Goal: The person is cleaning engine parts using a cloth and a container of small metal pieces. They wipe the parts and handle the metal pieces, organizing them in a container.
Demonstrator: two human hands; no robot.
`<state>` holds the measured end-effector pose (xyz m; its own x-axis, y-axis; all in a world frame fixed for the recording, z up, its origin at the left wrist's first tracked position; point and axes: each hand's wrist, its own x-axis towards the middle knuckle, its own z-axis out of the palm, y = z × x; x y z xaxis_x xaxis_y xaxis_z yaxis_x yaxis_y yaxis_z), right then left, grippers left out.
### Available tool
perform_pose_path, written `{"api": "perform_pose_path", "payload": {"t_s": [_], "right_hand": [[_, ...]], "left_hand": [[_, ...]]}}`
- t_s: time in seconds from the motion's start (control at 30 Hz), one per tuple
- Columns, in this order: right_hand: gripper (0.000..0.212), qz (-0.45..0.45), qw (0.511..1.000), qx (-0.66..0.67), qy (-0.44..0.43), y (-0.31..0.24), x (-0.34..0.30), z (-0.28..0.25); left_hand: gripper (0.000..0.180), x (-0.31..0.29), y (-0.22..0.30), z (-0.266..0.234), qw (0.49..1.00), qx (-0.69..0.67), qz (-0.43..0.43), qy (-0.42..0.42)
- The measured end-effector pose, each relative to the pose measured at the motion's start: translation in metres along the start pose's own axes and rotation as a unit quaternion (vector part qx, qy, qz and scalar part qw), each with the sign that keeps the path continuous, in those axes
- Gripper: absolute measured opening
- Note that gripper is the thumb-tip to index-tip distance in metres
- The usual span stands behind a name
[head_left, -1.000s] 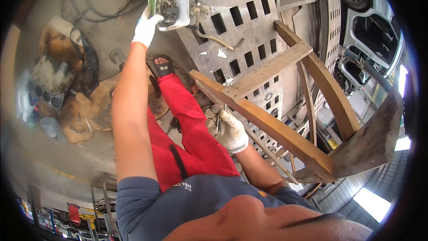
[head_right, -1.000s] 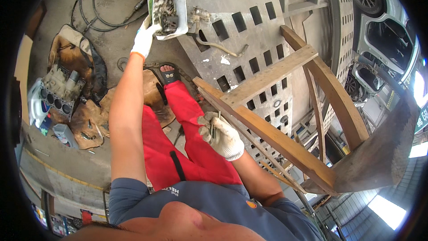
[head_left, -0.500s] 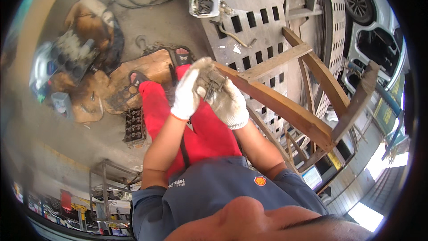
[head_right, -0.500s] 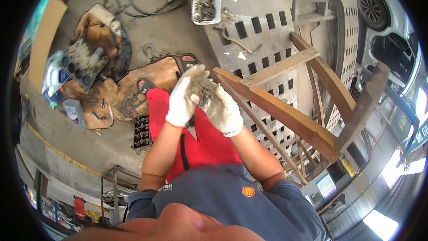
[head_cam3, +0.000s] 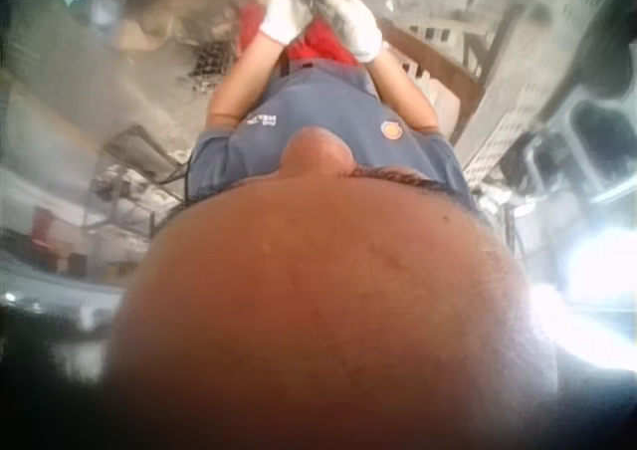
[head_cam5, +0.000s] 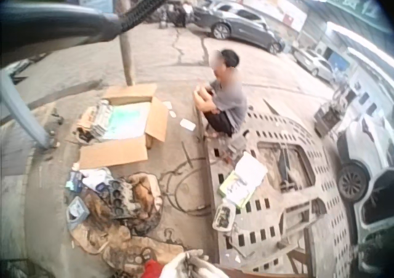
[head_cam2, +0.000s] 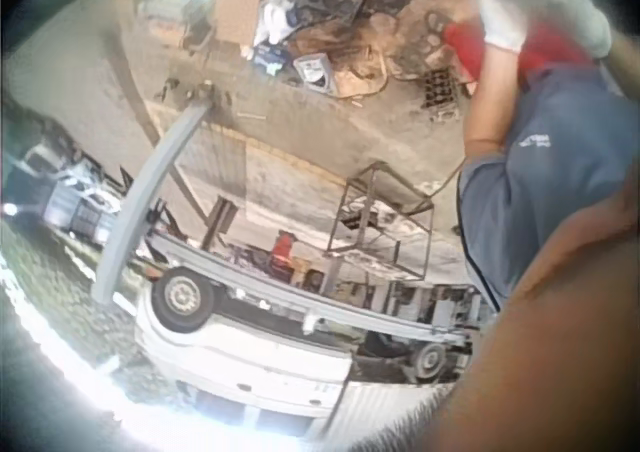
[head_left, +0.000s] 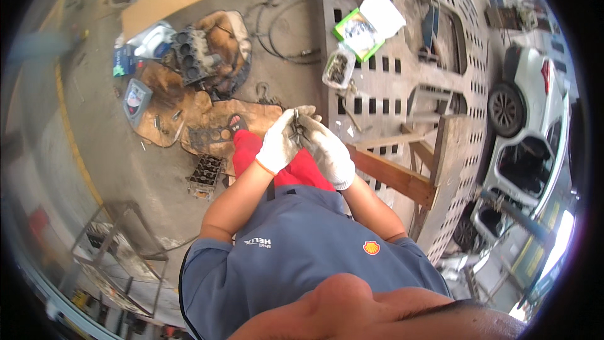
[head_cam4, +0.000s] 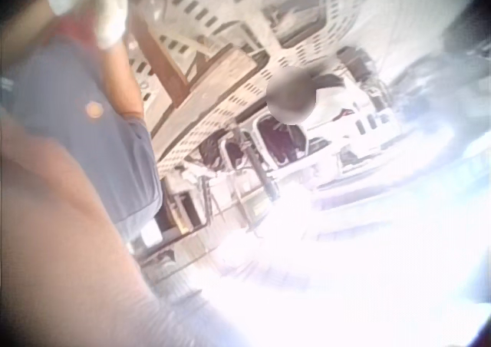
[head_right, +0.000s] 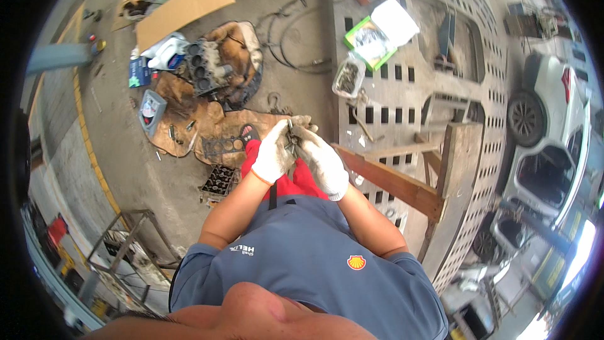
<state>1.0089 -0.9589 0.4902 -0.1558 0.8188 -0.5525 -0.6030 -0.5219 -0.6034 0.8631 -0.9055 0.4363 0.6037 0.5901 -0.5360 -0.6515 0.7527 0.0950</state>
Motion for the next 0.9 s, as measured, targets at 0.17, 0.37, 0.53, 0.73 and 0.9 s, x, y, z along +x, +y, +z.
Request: {"api": "perform_pose_path", "payload": {"t_s": [0.17, 0.37, 0.53, 0.73, 0.9], "right_hand": [[0.046, -0.113, 0.897, -0.425, -0.042, -0.009, -0.016, 0.017], [0.034, -0.288, 0.707, -0.587, -0.270, -0.016, -0.015, 0.103], [0.031, -0.288, 0.592, -0.565, -0.498, 0.003, -0.042, 0.124], [0.032, -0.149, 0.526, -0.594, -0.590, 0.038, -0.054, 0.137], [0.033, -0.128, 0.505, -0.628, -0.579, 0.061, -0.043, 0.161]], "left_hand": [[0.042, -0.033, 0.010, 0.020, 1.000, 0.000, 0.006, -0.017], [0.043, -0.141, 0.017, 0.027, 0.980, -0.032, 0.190, 0.058], [0.038, -0.204, -0.051, 0.004, 0.928, -0.174, 0.312, 0.102], [0.036, -0.223, -0.109, -0.038, 0.852, -0.312, 0.401, 0.126], [0.032, -0.227, -0.096, -0.055, 0.834, -0.357, 0.405, 0.118]]}}
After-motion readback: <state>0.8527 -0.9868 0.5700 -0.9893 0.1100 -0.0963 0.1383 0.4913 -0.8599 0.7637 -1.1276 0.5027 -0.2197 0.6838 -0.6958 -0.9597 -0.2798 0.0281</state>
